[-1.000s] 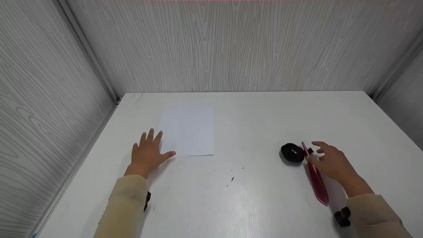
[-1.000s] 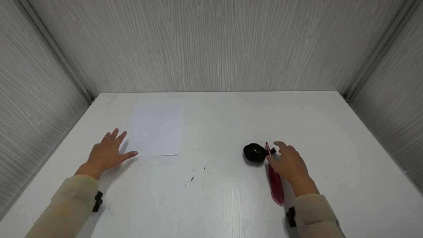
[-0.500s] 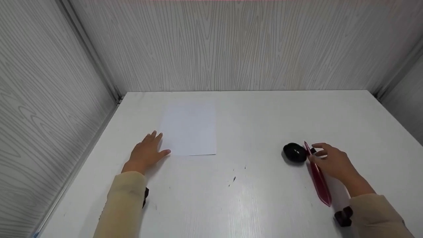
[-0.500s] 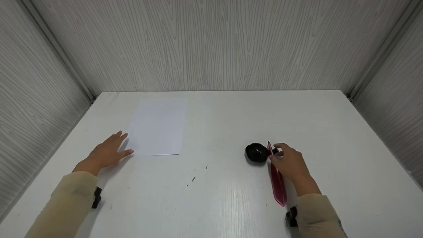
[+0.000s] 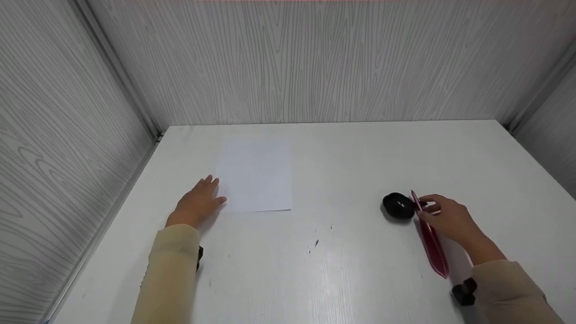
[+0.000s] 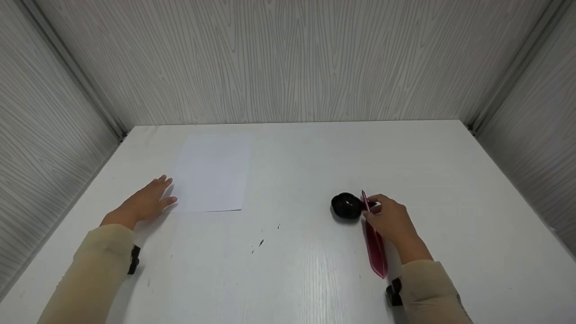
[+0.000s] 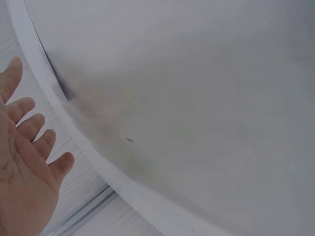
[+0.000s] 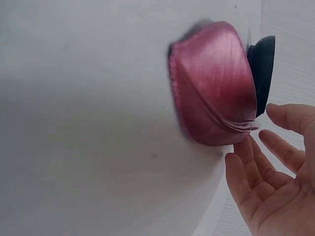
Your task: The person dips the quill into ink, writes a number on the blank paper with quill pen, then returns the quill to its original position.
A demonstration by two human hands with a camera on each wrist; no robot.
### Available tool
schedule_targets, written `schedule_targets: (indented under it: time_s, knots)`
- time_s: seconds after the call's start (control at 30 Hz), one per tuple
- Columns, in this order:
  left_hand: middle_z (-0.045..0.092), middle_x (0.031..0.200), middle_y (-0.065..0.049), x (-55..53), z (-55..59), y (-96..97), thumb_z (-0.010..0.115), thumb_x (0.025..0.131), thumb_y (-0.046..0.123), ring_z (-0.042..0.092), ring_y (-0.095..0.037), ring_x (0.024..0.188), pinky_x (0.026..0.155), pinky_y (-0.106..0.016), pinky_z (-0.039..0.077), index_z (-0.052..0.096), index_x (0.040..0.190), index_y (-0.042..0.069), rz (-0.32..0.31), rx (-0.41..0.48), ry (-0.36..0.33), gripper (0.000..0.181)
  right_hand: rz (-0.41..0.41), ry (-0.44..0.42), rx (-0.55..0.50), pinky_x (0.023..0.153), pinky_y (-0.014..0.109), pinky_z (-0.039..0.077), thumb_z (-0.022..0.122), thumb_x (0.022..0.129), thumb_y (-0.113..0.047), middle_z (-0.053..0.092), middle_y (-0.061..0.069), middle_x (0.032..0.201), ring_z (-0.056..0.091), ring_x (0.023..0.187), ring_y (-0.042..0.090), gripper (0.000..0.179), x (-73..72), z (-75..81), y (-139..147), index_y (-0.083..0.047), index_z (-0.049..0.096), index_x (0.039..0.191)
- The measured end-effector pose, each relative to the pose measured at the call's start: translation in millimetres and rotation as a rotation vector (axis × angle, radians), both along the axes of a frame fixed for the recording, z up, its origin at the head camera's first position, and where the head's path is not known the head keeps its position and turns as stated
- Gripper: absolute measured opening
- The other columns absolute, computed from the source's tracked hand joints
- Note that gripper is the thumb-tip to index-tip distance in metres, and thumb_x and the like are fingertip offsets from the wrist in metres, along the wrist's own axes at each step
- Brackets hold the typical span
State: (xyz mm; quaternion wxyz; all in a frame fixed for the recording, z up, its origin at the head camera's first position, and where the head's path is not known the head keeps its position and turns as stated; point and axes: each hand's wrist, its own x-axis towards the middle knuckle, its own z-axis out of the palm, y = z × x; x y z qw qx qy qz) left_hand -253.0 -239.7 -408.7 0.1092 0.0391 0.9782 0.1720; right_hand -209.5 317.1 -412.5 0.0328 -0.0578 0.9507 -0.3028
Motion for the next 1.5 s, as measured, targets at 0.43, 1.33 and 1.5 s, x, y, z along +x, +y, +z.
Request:
schedule_targets:
  time_s: [0.43,1.33,1.5]
  knots:
    - [0.004,0.158,-0.015,5.1,0.9,1.2,0.038,0.104,0.032,0.001,-0.035,0.143,0.113,-0.053,0.006,0.011,0.152,0.003,-0.009,-0.004,-0.062,0.063,0.005,-0.019,-0.009,0.069,0.036,0.052,0.062,0.092,-0.014,0.062,0.023,0.110,0.064,0.093,0.032,0.046,-4.1,-1.2,-2.3,0.002,0.048,0.133]
    - [0.010,0.157,-0.019,11.5,-2.5,11.2,0.044,0.103,0.025,0.008,-0.035,0.142,0.113,-0.049,0.010,0.017,0.150,-0.003,-0.086,-0.055,-0.075,0.060,0.007,-0.044,-0.071,0.065,0.031,0.052,0.063,0.092,-0.011,0.061,0.025,0.110,0.064,0.089,0.027,0.047,-0.7,-1.4,2.6,0.003,0.047,0.134]
    - [0.013,0.156,-0.020,17.2,0.1,16.7,0.044,0.103,0.025,0.011,-0.036,0.142,0.113,-0.050,0.011,0.020,0.149,-0.005,-0.115,-0.061,-0.056,0.060,0.001,-0.049,-0.084,0.062,0.030,0.053,0.063,0.093,-0.014,0.061,0.025,0.112,0.064,0.087,0.025,0.049,0.8,0.4,5.4,0.002,0.046,0.135]
